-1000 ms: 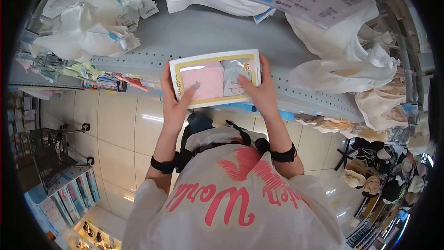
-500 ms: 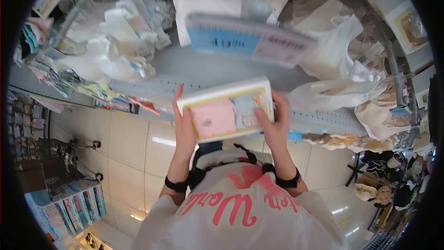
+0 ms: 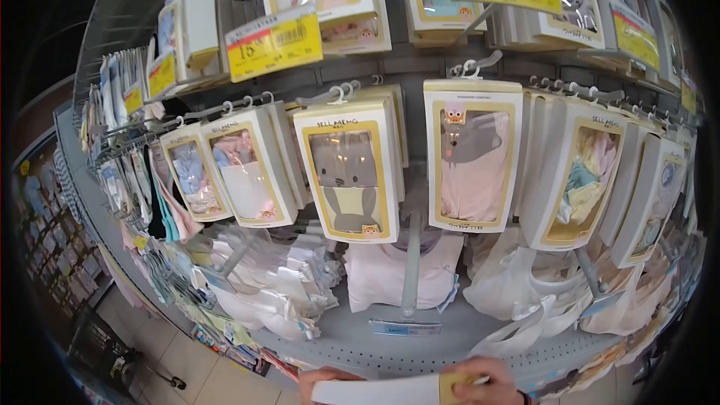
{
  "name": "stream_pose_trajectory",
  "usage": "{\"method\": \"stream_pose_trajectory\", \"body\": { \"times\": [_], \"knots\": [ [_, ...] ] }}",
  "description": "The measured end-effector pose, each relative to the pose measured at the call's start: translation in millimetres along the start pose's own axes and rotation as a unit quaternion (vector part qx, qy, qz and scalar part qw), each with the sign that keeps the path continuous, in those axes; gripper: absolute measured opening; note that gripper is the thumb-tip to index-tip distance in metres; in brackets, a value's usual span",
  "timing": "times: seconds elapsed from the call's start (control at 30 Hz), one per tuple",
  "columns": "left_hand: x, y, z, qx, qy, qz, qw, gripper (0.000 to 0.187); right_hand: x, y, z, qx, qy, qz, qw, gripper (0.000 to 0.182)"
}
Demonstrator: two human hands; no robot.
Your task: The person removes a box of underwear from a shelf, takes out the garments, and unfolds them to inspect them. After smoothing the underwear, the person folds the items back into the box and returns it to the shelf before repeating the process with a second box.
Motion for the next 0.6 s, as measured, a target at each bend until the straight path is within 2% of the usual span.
{"method": "stream_pose_trajectory", "body": {
  "times": [0.03,0.1,0.13,0.17,0.23,0.3,0.33,0.37,0.4,0.43,0.47,0.5,0.6],
  "knots": [
    [-11,6,12,-0.002,-0.004,0.001,1.0,0.037,2,4,8,0.009,0.004,-0.012,1.0,0.034],
    [-43,-15,40,0.178,-0.079,0.146,0.97,0.044,3,13,23,0.028,0.011,-0.036,0.999,0.035],
    [-45,-12,39,0.175,-0.081,0.145,0.97,0.044,4,17,29,0.038,0.013,-0.049,0.998,0.035],
    [-44,-13,40,0.197,-0.078,0.167,0.963,0.047,7,19,33,0.053,0.027,-0.051,0.997,0.049],
    [-43,-18,41,0.224,-0.082,0.187,0.953,0.05,12,28,46,0.027,0.025,-0.019,0.999,0.054],
    [-51,-16,47,0.154,-0.085,0.169,0.97,0.044,14,28,49,0.003,0.024,0.016,1.0,0.06],
    [-52,-20,49,0.153,-0.084,0.169,0.97,0.044,7,33,47,-0.066,0.007,0.092,0.994,0.078],
    [-59,-18,57,0.092,-0.107,0.147,0.979,0.048,1,39,43,-0.132,-0.014,0.168,0.977,0.097],
    [-68,-16,66,0.029,-0.133,0.125,0.983,0.06,4,42,43,-0.13,-0.015,0.17,0.977,0.097],
    [-67,-15,73,-0.007,-0.12,0.072,0.99,0.063,-8,42,45,-0.125,-0.112,0.197,0.966,0.103],
    [-71,-17,76,-0.008,-0.123,0.074,0.99,0.063,-17,41,43,-0.12,-0.205,0.222,0.946,0.11],
    [-76,-20,82,0.002,-0.127,0.085,0.988,0.064,-19,36,44,-0.112,-0.258,0.221,0.934,0.106],
    [-89,-25,94,0.021,-0.133,0.088,0.987,0.065,-17,39,55,-0.133,-0.233,0.242,0.932,0.106]
  ]
}}
Point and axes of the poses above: each hand's wrist, its own z-axis towards the middle knuckle, its own y-axis out of the back of the hand, x = y × z, the point moved 7 cm from there along z, towards the middle knuckle, and after that the axes turned 3 degrees about z, right-handed, at the moved point
